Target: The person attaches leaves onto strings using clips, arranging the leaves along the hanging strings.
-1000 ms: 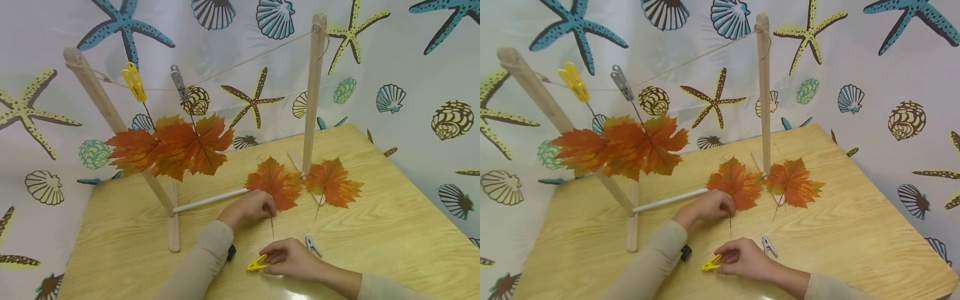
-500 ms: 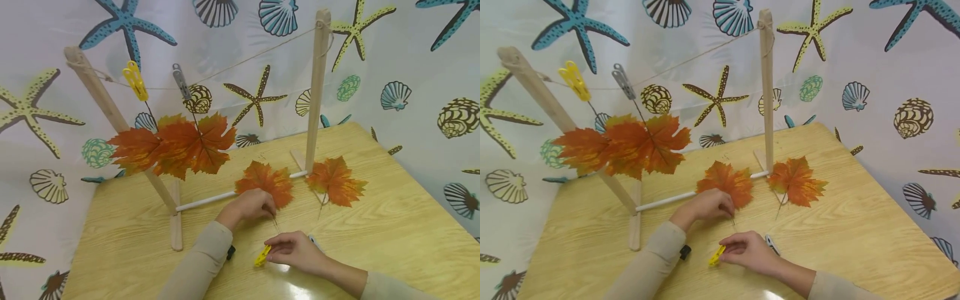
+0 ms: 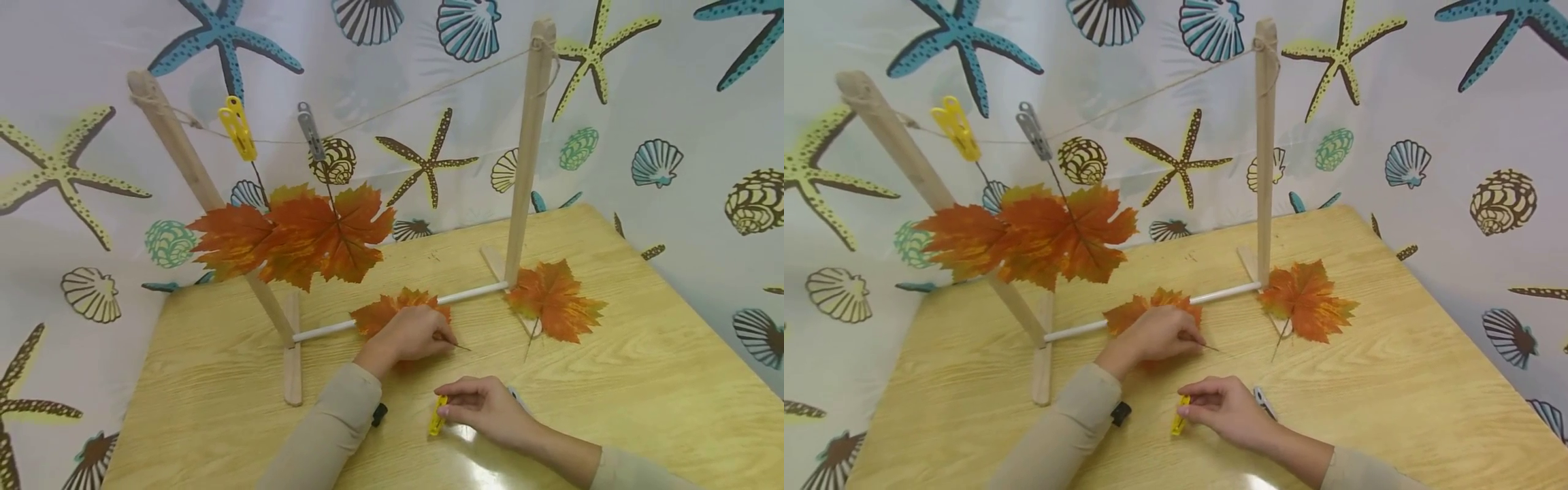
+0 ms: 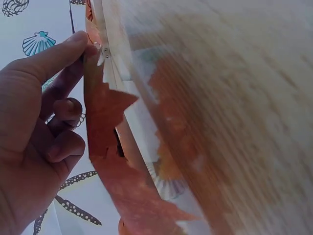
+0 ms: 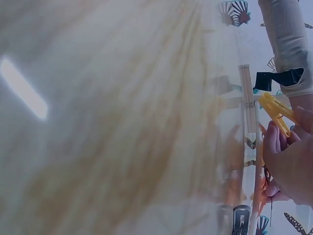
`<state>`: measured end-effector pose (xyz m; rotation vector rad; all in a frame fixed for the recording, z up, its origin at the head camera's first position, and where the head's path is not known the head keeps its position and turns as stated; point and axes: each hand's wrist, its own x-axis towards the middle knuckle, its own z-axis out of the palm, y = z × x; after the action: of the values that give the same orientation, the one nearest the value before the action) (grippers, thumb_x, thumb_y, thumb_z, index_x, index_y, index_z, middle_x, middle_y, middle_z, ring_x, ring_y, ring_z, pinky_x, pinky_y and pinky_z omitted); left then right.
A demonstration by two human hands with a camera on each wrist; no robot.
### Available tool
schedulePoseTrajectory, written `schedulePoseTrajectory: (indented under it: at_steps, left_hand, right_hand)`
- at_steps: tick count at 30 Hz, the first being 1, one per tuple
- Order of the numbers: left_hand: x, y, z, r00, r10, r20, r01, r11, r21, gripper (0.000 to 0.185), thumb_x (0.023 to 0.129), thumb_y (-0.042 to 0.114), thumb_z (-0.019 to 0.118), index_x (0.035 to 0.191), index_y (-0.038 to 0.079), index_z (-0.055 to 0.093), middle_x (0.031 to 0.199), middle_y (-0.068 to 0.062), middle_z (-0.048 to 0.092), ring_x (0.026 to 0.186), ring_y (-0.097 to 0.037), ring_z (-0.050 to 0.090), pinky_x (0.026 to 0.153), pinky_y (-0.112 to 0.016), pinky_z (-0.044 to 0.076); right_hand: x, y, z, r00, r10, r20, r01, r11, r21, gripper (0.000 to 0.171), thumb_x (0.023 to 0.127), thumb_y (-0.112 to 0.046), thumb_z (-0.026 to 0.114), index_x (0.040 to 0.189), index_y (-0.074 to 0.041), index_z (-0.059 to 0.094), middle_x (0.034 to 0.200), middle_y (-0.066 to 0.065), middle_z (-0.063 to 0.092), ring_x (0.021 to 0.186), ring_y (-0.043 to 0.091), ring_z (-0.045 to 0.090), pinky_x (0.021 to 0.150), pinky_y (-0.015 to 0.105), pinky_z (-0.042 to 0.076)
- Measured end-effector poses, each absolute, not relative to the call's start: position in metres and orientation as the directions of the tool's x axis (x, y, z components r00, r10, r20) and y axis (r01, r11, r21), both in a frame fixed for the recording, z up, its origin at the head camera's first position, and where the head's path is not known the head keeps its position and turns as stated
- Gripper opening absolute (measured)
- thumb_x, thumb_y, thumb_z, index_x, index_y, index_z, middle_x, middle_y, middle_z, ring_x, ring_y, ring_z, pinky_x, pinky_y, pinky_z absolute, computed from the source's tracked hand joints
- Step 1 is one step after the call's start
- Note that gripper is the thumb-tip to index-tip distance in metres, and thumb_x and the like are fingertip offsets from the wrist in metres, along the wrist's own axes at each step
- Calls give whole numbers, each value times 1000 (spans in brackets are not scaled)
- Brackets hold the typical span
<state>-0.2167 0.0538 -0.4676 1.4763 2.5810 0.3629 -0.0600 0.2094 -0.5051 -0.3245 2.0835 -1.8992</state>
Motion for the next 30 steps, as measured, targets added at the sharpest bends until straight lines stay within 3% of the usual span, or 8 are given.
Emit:
schedulePoseTrajectory:
  at_steps: [9, 20, 30]
  left_hand:
    - [-207, 53, -459, -613, 789, 23, 759, 581, 296, 13, 93, 28, 71, 100, 26, 82, 95, 13, 77, 75, -3, 65, 60, -20, 48]
    - [-207, 43, -455, -769, 638, -32, 590, 728, 349, 9, 89, 24, 74, 92, 22, 82, 89, 9, 77, 81, -11, 67, 70, -30, 54]
    - [-194, 34, -441, -873, 483, -63, 397, 780, 483, 10, 89, 27, 77, 88, 18, 81, 86, 6, 76, 76, -12, 67, 66, -30, 53]
  right_hand:
    - [-59, 208, -503, -917, -376, -135, 99, 112, -989, 42, 90, -17, 75, 122, 8, 66, 108, 22, 73, 90, 11, 71, 76, 22, 57]
    - [-65, 205, -503, -930, -341, -137, 85, 164, -983, 39, 91, -20, 74, 120, 6, 67, 103, 17, 74, 89, 13, 71, 77, 22, 56]
    - [-65, 213, -498, -927, -336, -168, 124, 147, -981, 45, 93, -21, 71, 125, 10, 63, 115, 25, 70, 99, 25, 73, 82, 27, 58]
